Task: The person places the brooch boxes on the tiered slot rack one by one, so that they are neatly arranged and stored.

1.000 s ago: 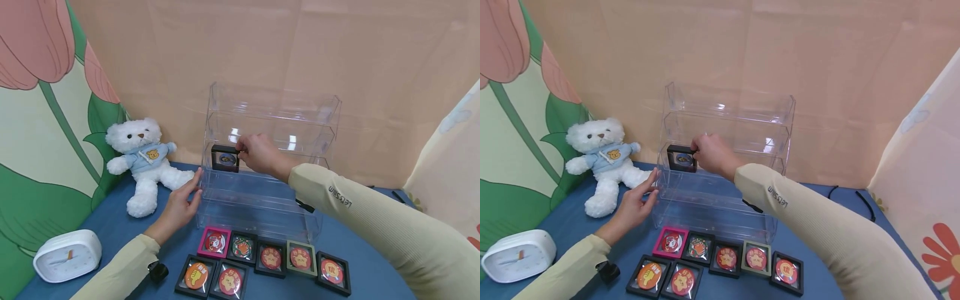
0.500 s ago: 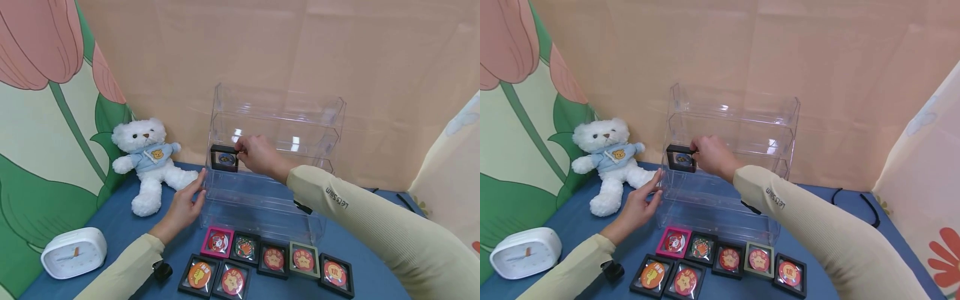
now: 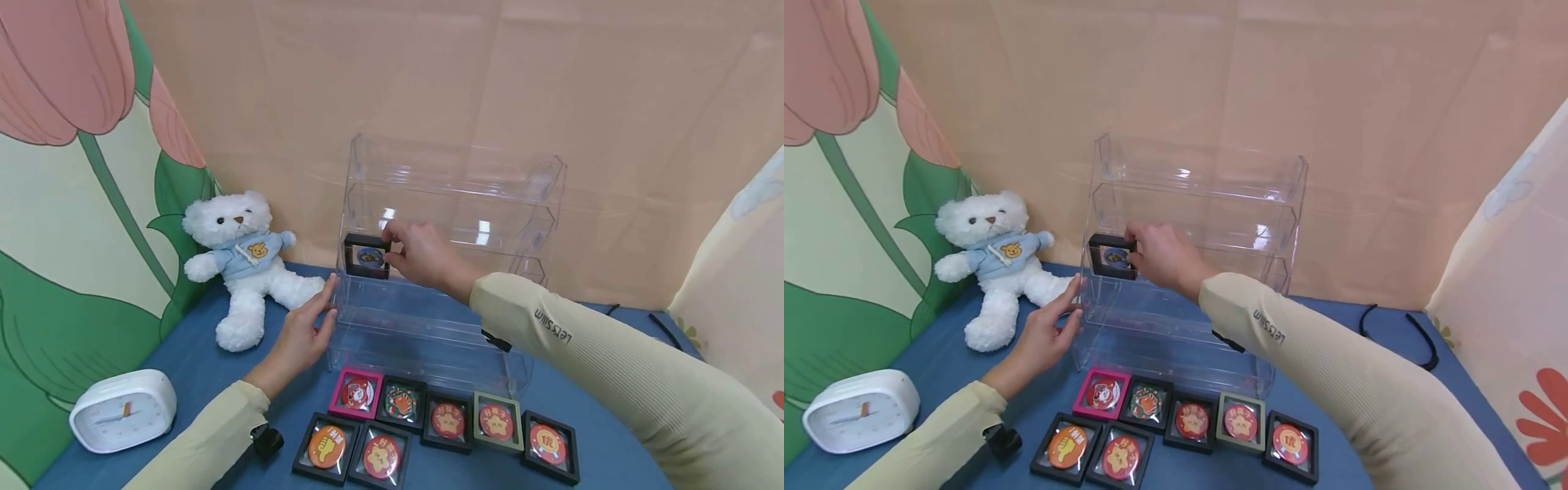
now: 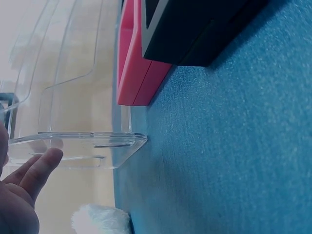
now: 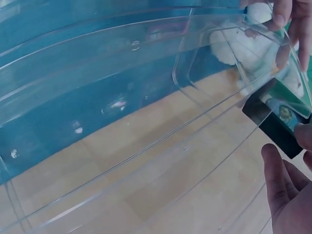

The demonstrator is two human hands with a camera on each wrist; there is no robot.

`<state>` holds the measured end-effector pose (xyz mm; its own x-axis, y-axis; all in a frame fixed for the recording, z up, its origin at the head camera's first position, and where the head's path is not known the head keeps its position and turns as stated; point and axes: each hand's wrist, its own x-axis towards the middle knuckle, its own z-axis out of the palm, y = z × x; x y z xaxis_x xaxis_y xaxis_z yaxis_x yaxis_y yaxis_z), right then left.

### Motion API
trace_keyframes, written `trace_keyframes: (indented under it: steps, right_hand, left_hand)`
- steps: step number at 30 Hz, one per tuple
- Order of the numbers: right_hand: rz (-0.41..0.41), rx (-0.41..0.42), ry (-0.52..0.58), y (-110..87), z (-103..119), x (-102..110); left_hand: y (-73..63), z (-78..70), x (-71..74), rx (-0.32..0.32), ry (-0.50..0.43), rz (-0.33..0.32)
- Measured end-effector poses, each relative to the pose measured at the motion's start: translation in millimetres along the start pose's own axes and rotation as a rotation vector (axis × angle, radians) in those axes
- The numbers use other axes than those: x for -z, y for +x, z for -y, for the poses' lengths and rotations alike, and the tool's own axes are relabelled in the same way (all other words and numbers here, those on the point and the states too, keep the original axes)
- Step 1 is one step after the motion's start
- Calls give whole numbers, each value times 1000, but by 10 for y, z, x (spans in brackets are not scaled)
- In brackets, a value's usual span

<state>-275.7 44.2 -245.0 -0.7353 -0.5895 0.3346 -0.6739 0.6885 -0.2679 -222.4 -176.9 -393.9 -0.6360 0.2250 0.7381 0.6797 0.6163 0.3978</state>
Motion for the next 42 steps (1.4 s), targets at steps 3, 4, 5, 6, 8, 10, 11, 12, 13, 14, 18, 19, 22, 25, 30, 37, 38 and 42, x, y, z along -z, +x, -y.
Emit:
trace_keyframes:
  steps: [3, 4, 5, 6, 8, 10, 11, 12, 13, 14, 18, 19, 22, 25, 30, 37, 38, 42]
  right_hand:
    - [-15, 12, -19, -34, -28, 29]
    - [-19, 15, -27, -52, -39, 40]
    - [-21, 21, -34, -71, -49, 52]
    - [-19, 28, -38, -96, -59, 66]
    - [-6, 31, -53, -170, -77, 91]
    - [4, 32, -73, -275, -99, 118]
    - [7, 37, -82, -341, -114, 135]
    - [4, 50, -96, -417, -130, 152]
    - [-6, 66, -114, -500, -143, 156]
    - [-21, 90, -124, -591, -154, 160]
    - [-64, 213, -145, -1051, -192, 120]
    - [-60, 233, -134, -1178, -204, 83]
    - [-14, 242, -95, -1554, -238, -43]
    - [38, 216, -46, -1883, -281, -152]
    - [70, 160, 3, -2286, -335, -209]
    - [30, -37, -80, -2725, -581, -212]
    - [28, -81, -90, -2792, -634, -211]
    - [94, -266, -81, -3025, -841, -193]
  left_hand:
    - [12, -18, -6, 0, -4, 4]
    - [13, -24, -6, -1, -7, 5]
    - [12, -27, -6, 0, -6, 7]
    - [8, -32, -4, 2, -6, 7]
    - [-1, -42, 5, 2, -1, 1]
    - [-8, -45, 5, 2, 3, -6]
    - [-8, -44, 2, 1, 5, -8]
    - [-4, -45, -2, -1, 6, -10]
    - [-7, -42, 2, -4, 10, -10]
    - [-10, -38, 3, -5, 12, -7]
    - [-18, -25, 15, -1, 17, -6]
    - [-23, -22, 20, 1, 17, -11]
    - [-33, -18, 29, -1, 15, -23]
    - [-34, -18, 24, -14, 11, -19]
    - [-38, -24, 9, -8, 3, -2]
    - [-26, -27, 11, 25, 12, 17]
    - [-24, -25, 8, 28, 12, 18]
    - [-30, -20, 0, 30, 15, 17]
